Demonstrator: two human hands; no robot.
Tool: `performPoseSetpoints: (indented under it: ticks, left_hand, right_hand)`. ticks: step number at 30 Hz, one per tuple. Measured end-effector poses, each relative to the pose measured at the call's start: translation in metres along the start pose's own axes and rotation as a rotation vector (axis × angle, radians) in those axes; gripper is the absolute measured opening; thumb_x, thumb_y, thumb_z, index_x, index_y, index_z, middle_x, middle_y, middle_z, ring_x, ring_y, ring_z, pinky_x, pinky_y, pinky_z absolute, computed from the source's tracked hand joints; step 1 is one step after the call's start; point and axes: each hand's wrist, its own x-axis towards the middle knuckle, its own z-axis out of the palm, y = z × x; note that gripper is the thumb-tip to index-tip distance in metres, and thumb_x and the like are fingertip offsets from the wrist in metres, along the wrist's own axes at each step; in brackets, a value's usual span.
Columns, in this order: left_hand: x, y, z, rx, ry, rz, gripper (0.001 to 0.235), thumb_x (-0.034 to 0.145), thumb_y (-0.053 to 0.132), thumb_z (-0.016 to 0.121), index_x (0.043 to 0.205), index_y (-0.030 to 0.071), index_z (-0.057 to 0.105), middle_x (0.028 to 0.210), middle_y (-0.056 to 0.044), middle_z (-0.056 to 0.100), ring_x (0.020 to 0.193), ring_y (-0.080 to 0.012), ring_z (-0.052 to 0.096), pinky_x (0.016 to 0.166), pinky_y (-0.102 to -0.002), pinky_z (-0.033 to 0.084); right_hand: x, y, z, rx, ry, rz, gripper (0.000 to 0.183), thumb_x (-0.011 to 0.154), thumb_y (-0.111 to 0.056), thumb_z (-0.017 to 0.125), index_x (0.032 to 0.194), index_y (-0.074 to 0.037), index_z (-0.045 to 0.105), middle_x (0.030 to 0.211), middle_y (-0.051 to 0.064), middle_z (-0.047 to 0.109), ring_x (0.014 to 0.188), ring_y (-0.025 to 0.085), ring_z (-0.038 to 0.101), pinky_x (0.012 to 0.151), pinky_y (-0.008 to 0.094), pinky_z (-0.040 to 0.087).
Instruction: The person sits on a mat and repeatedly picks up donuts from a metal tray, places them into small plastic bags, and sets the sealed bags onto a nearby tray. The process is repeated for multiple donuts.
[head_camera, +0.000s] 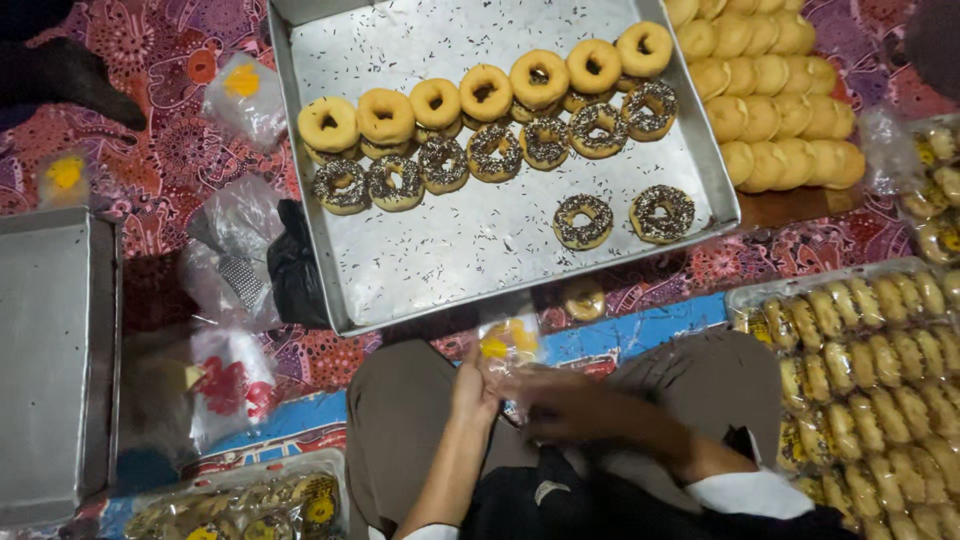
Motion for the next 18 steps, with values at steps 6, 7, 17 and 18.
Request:
performPoseSetpoints:
  ticks: [6,7,17,18]
  left_hand:
    - [-0.082,0.072,0.067,-0.32,0.031,-0.095,0.059,0.101,0.043,0.046,0.143,0.001,0.05,0.133,-0.02,0.067,0.121,-0.027,0.067,0.096,-0.038,0.057]
    - [-0.092,0.08,0.082,-0.295,0.021,-0.094,0.058,0.101,0.043,0.044,0.143,0.003,0.049,0.134,-0.022,0.066,0.123,-0.0288,0.066,0.096,-0.039,0.056]
    - [-0.094,0.095,0.107,-0.447,-0.188,0.046,0.063,0.107,0.045,0.033,0.145,-0.002,0.046,0.146,-0.018,0.059,0.14,-0.028,0.054,0.113,-0.04,0.044]
    - [-0.093,0.094,0.107,-0.467,-0.212,0.054,0.064,0.108,0.046,0.032,0.146,-0.003,0.046,0.146,-0.017,0.058,0.141,-0.0278,0.052,0.116,-0.04,0.044]
  right_hand:
    - [-0.006,0.086,-0.152,-0.884,0.325,0.845,0.123,0.068,-0.083,0.074,0.156,-0.004,0.038,0.14,0.022,0.059,0.139,0.044,0.046,0.109,0.075,0.015]
    - [-0.004,0.107,-0.166,-0.846,0.212,0.969,0.13,0.064,-0.084,0.077,0.157,-0.006,0.031,0.14,0.024,0.057,0.137,0.044,0.044,0.107,0.076,0.01]
    - [-0.013,0.0,-0.134,-0.296,0.574,0.486,0.129,0.064,-0.012,0.089,0.168,-0.013,0.012,0.153,0.031,0.05,0.127,0.04,0.061,0.104,0.048,0.051]
    - [-0.021,-0.02,-0.115,-0.047,0.618,0.495,0.128,0.065,-0.009,0.085,0.168,-0.014,0.008,0.15,0.028,0.053,0.122,0.033,0.064,0.094,0.043,0.055]
